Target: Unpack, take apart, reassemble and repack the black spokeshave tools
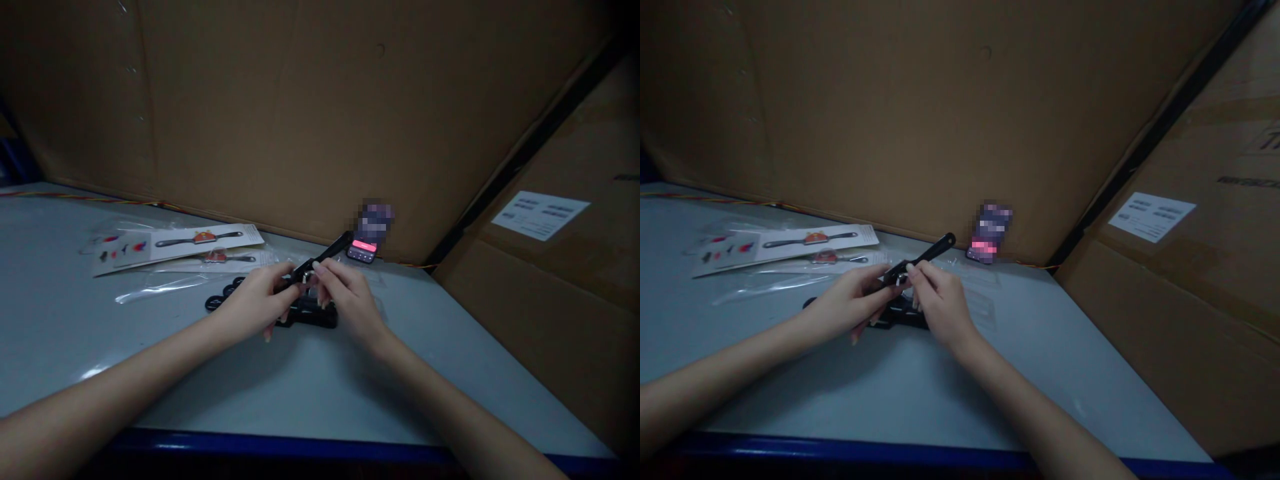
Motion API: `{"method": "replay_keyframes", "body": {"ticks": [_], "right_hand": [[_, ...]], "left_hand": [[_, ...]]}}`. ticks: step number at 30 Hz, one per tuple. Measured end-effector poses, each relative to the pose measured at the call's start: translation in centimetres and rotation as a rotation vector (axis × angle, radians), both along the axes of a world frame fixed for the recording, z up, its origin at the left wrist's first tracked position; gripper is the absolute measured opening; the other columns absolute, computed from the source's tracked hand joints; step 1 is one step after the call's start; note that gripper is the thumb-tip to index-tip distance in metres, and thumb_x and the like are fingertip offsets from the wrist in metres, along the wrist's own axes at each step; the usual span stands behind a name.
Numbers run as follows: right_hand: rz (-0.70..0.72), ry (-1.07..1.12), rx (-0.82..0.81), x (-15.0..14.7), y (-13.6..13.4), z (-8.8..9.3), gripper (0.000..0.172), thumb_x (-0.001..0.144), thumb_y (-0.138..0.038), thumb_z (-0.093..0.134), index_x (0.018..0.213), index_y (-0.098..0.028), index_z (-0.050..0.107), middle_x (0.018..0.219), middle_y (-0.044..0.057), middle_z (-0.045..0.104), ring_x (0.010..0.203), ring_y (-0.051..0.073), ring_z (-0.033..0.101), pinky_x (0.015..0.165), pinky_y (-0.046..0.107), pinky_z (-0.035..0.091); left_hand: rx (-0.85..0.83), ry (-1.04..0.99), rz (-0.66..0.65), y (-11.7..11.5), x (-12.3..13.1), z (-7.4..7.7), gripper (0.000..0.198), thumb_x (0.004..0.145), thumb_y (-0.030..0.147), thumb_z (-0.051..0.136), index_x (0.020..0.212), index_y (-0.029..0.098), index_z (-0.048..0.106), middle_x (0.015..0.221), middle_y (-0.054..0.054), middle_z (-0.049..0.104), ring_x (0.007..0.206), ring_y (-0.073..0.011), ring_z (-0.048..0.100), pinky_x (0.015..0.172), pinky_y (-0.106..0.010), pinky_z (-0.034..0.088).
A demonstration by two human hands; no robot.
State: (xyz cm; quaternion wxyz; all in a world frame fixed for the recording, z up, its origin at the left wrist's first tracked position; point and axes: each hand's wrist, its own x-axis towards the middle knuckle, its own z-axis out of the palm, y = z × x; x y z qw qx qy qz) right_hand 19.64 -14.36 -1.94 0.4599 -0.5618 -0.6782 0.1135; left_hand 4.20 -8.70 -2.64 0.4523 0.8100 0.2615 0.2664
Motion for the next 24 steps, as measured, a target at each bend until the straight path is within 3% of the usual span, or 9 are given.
{"method": "replay_keyframes", "body": {"ticks": [3, 7, 11, 16, 19, 24], "right_hand": [[-0.048, -0.02, 0.026, 0.3, 0.2, -0.2, 0.024, 0.087, -0.036, 0.042, 0.071, -0.02, 0.051, 0.055, -0.004, 0.047, 0.051, 0.011, 0.046, 0.051, 0.024, 0.031], [-0.167, -0.334, 0.224, -0.2, -0.4, -0.1, 0.005, 0.079, -0.024, 0.053, 0.08, -0.019, 0.054, 0.056, -0.005, 0.049, 0.053, 0.011, 0.046, 0.061, 0.026, 0.031], [-0.125, -0.459, 0.285, -0.7, -0.9, 0.2, 0.008, 0.08, -0.025, 0.054, 0.076, -0.018, 0.056, 0.056, -0.004, 0.052, 0.054, 0.011, 0.047, 0.066, 0.028, 0.03], [-0.221, -0.404, 0.266, -0.2, -0.5, 0.2, 0.022, 0.085, -0.027, 0.047, 0.065, -0.019, 0.053, 0.055, -0.002, 0.053, 0.054, 0.012, 0.047, 0.061, 0.027, 0.03], [-0.241, -0.428, 0.278, 0.2, -0.3, 0.0, 0.015, 0.083, -0.022, 0.049, 0.068, -0.019, 0.053, 0.056, -0.002, 0.054, 0.055, 0.013, 0.047, 0.061, 0.027, 0.029], [-0.114, -0.513, 0.277, -0.2, -0.6, 0.1, 0.007, 0.08, -0.022, 0.051, 0.077, -0.018, 0.056, 0.057, -0.003, 0.055, 0.053, 0.011, 0.047, 0.064, 0.028, 0.029]], "left_hand": [[-0.012, -0.003, 0.014, 0.2, 0.0, 0.0, 0.024, 0.084, 0.042, 0.045, 0.089, 0.018, 0.048, 0.049, 0.008, 0.049, 0.027, -0.0074, 0.045, 0.024, -0.014, 0.031], [-0.041, -0.02, 0.035, 0.5, 0.0, -0.1, 0.023, 0.083, 0.041, 0.046, 0.088, 0.019, 0.047, 0.048, 0.008, 0.049, 0.027, -0.0085, 0.046, 0.025, -0.015, 0.033], [-0.002, -0.003, 0.058, 0.5, 0.0, -0.2, 0.021, 0.082, 0.039, 0.047, 0.086, 0.019, 0.047, 0.05, 0.007, 0.05, 0.027, -0.0086, 0.047, 0.024, -0.015, 0.032], [0.037, 0.029, 0.044, 0.3, 0.0, -0.1, 0.02, 0.084, 0.039, 0.044, 0.085, 0.019, 0.046, 0.05, 0.007, 0.049, 0.027, -0.0084, 0.046, 0.023, -0.015, 0.032], [0.039, 0.033, 0.04, 0.2, 0.0, 0.0, 0.019, 0.084, 0.038, 0.044, 0.084, 0.019, 0.045, 0.05, 0.007, 0.05, 0.027, -0.0088, 0.047, 0.024, -0.016, 0.033], [0.052, 0.014, 0.07, 0.3, 0.0, 0.1, 0.018, 0.083, 0.037, 0.045, 0.081, 0.019, 0.044, 0.05, 0.007, 0.049, 0.028, -0.0084, 0.047, 0.024, -0.015, 0.033]]}}
